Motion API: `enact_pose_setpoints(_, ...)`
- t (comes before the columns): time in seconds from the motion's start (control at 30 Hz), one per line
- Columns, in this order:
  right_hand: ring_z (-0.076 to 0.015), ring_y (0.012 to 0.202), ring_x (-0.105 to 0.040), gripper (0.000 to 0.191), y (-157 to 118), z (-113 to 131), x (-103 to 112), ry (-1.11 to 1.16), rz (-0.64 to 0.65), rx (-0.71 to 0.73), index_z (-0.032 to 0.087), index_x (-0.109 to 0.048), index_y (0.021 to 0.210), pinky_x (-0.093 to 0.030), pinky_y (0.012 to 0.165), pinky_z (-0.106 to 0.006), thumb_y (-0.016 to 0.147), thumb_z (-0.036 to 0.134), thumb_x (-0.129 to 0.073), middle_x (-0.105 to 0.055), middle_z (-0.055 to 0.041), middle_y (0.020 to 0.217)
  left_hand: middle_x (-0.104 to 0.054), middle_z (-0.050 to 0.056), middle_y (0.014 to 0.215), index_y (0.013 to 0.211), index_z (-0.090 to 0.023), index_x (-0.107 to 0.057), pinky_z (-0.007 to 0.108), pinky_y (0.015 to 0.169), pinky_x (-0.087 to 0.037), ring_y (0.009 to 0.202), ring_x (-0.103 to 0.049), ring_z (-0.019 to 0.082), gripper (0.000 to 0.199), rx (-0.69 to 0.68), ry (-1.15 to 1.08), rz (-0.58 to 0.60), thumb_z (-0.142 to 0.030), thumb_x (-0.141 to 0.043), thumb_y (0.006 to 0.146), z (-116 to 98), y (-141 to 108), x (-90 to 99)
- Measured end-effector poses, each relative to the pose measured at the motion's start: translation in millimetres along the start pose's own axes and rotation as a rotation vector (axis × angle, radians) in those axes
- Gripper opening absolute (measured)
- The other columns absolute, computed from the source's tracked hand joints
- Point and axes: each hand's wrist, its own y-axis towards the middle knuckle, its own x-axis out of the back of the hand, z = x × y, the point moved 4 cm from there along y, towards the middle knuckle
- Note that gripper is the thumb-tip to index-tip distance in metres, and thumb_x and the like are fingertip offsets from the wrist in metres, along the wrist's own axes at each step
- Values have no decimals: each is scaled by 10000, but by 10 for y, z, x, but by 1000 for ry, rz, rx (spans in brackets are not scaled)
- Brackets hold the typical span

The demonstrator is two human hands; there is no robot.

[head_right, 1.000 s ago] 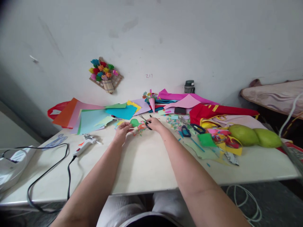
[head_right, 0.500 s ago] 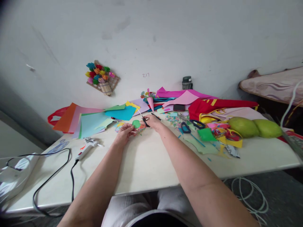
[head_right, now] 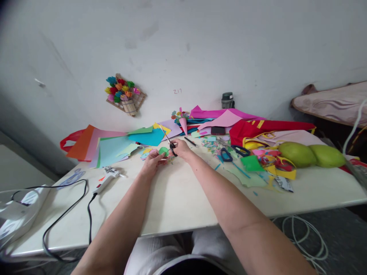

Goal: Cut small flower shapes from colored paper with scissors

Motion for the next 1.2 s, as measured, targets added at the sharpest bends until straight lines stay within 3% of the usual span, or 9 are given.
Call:
enact_pose_setpoints(0.17, -82, 486, -530, 343, -36, -1, -10, 10, 37, -4, 146, -582, 890, -449, 514, -214, 582, 24, -670, -595, 44, 602, -602, -5, 631, 658, -154, -538, 239, 533, -471, 607, -609, 141, 344, -30, -43, -32, -373, -782, 554, -22, -6, 2)
enact_pose_setpoints(0.37, -60, 417, -466, 150, -110, 43, 7, -78, 77, -41, 137, -562, 780, -374, 415, -181, 709, 199, -678, -552, 39, 504, -669, 36, 713, 752, -151, -548, 274, 607, -506, 610, -640, 146, 363, -5, -71, -120, -374, -778, 580, 22, 26, 69)
enact_pose_setpoints(0.6, -60, 374, -472, 286, -159, 6, 16, -230, 237, -100, 147, -552, 853, -231, 316, -165, 736, 381, -668, -547, 36, 516, -701, 63, 763, 802, -150, -578, 253, 636, -514, 687, -668, 151, 337, -4, -128, -115, -372, -759, 626, 54, 50, 110)
enact_pose_setpoints(0.83, -59, 388, -466, 342, -194, -16, -33, -268, 408, -83, 153, -515, 805, -265, 307, -164, 763, 478, -613, -558, 25, 547, -689, 44, 818, 772, -146, -588, 276, 708, -521, 718, -661, 146, 319, -20, -219, -146, -325, -782, 594, 10, 24, 112)
enact_pose_setpoints(1.2, -61, 381, -460, 344, -206, -34, -50, -294, 478, -73, 155, -500, 775, -250, 290, -163, 762, 486, -593, -559, 25, 553, -679, 41, 793, 781, -153, -605, 305, 781, -515, 815, -668, 176, 216, 24, -284, -148, -279, -737, 664, 8, 16, 97)
